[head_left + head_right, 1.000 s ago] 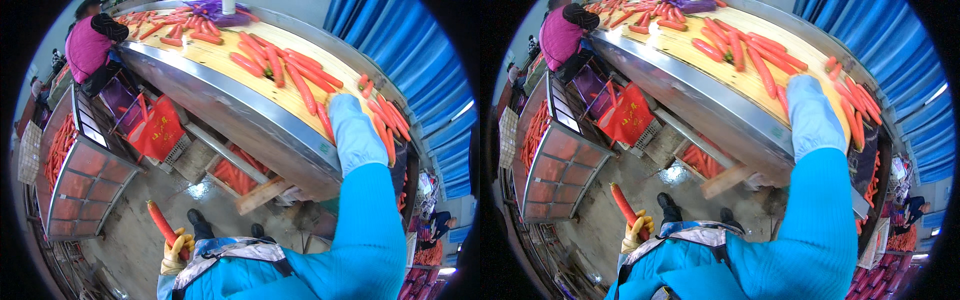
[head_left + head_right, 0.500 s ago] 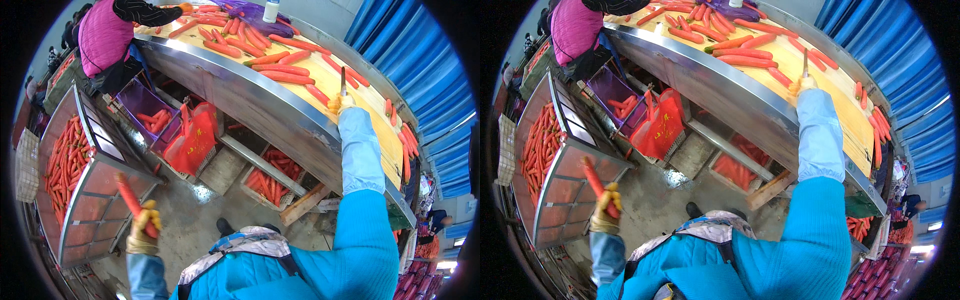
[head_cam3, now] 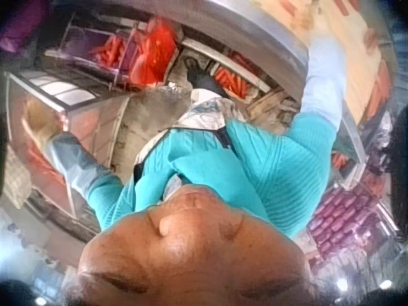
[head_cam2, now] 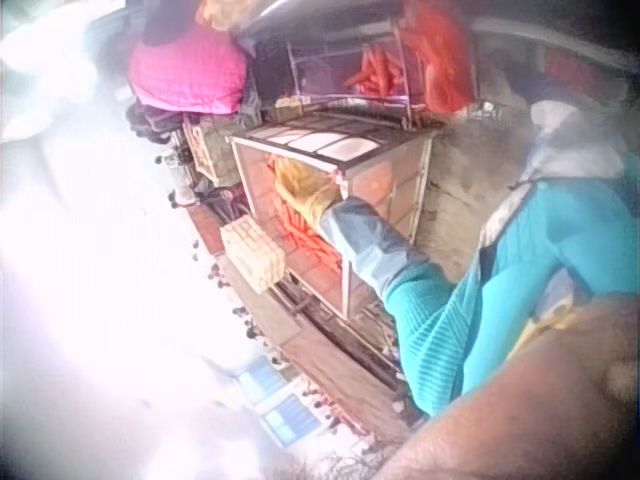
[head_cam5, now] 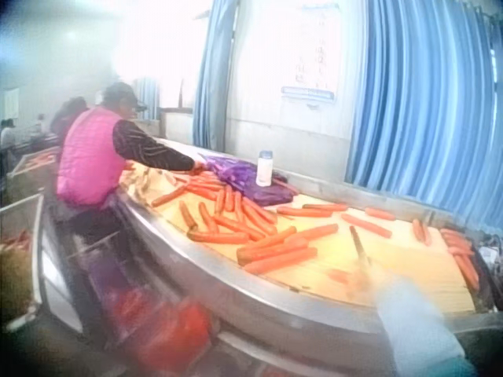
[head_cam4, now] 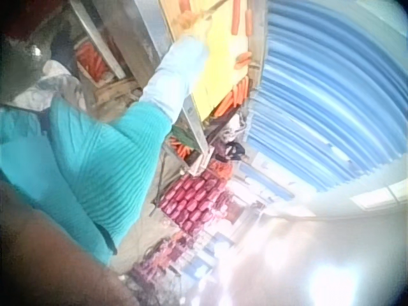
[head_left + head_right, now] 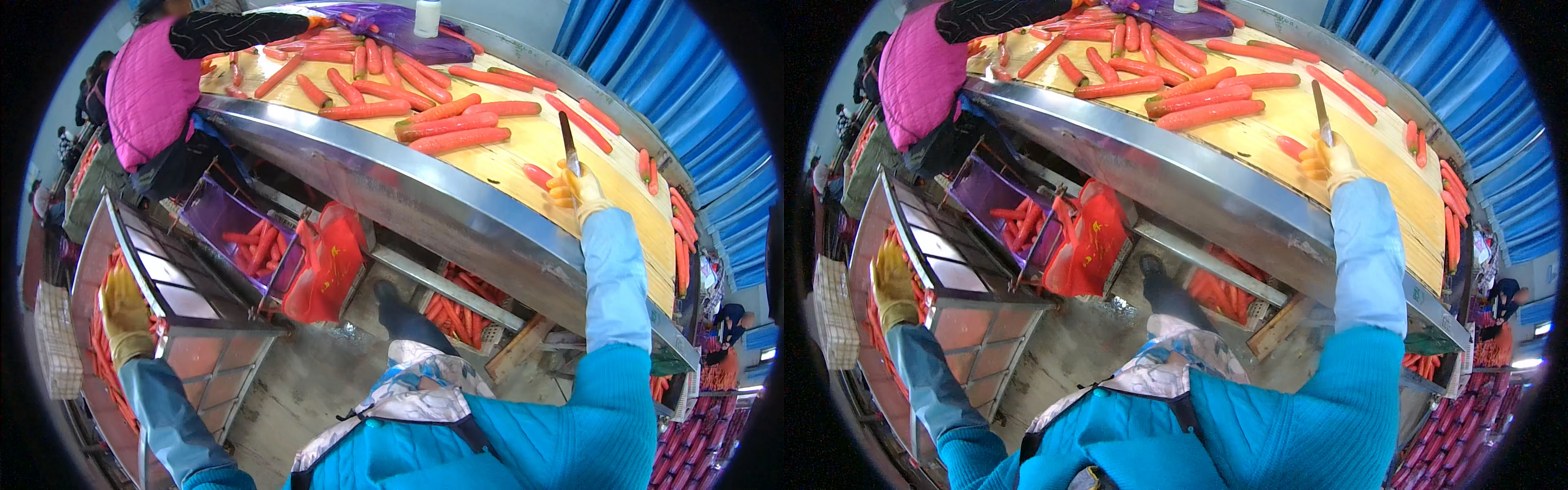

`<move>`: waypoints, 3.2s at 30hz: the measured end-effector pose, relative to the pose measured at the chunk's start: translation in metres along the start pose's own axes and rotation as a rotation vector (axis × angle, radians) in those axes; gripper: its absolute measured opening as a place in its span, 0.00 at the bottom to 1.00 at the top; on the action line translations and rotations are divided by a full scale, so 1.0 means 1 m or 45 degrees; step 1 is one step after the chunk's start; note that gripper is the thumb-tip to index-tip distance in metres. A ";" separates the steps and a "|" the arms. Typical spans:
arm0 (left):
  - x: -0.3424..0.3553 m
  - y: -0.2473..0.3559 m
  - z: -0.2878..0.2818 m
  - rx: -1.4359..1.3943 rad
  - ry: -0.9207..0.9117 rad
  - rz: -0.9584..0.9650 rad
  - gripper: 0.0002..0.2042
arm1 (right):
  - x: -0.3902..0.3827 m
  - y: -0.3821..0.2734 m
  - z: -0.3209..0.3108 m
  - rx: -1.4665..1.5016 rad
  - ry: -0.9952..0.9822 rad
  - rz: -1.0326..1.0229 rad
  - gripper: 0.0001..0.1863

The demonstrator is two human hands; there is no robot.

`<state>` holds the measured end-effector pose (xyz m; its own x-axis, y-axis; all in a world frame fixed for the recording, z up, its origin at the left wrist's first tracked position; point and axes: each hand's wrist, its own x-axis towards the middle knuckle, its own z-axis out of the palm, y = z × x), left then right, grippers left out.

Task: The person repeatedly picks carrots from a rotating table, trims the ends with a knife, and places them into a bin. The process is continuous, with the person handling carrots one at a time and occasionally adjusting their position on the table.

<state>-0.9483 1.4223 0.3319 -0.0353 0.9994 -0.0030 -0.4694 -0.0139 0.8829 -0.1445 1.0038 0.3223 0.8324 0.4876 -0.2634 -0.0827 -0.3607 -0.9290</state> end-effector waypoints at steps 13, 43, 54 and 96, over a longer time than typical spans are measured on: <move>0.004 -0.262 0.560 1.138 -1.798 -0.235 0.25 | -0.009 -0.025 0.040 0.007 0.303 0.146 0.25; 0.306 -0.228 0.386 -0.963 -0.829 -1.269 0.31 | 0.114 -0.013 0.205 0.454 0.247 0.276 0.16; 0.321 -0.236 0.381 -0.648 -0.791 -0.954 0.31 | 0.279 -0.127 0.286 0.240 0.314 -0.304 0.20; 0.364 -0.192 0.398 -0.638 -1.208 -1.300 0.37 | 0.148 -0.258 0.657 0.512 -0.549 -0.002 0.27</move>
<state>-0.5197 1.8018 0.3486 0.9731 0.2279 -0.0336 -0.1908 0.8791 0.4368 -0.3599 1.6915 0.3526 0.5416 0.7976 -0.2657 -0.3529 -0.0712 -0.9329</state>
